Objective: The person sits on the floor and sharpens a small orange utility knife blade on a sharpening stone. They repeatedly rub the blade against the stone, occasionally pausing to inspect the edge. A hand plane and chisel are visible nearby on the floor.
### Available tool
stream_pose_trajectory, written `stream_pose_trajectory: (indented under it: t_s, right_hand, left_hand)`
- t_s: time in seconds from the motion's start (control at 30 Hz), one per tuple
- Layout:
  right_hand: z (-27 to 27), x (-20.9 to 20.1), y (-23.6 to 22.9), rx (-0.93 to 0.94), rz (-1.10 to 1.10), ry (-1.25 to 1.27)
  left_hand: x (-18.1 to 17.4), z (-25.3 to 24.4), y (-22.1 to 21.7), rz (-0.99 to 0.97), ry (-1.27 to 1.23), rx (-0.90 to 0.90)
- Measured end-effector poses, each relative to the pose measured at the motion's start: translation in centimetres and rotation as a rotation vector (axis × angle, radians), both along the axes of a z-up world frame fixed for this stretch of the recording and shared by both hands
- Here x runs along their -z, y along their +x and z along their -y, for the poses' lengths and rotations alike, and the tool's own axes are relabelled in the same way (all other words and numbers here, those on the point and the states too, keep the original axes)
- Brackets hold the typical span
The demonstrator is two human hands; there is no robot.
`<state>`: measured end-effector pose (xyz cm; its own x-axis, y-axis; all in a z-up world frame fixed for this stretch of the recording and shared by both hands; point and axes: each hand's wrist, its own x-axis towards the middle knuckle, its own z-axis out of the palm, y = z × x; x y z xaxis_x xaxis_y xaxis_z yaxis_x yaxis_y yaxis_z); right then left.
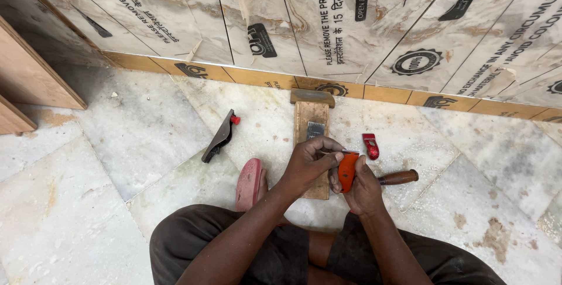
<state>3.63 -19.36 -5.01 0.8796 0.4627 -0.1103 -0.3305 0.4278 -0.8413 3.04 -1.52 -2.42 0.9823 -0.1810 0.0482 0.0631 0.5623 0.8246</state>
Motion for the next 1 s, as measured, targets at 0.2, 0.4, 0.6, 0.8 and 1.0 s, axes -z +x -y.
stream_pose_trajectory:
  t_s: [0.2,0.4,0.6,0.8,1.0]
  right_hand:
    - [-0.3,-0.5,-0.1,-0.022,0.015,0.012]
    - [-0.7,-1.8,0.9,0.156,-0.078,-0.429]
    - [-1.7,-0.9,1.3,0.055,0.364,-1.517]
    - [-2.8,1.5,0.2,-0.028,0.673,-1.58]
    - [-2.4,2.6,0.8,-0.086,0.785,-1.662]
  left_hand:
    - [0.7,0.0,0.0,-0.006,-0.036,0.015]
    - [3.7,-1.7,2.2,-0.115,0.173,-0.222]
    - [5.9,-5.4,2.2,-0.113,1.139,-0.3]
    - [6.1,-2.2,0.0,0.098,1.437,0.077]
    - [6.4,-0.6,-2.3,0.148,1.509,0.34]
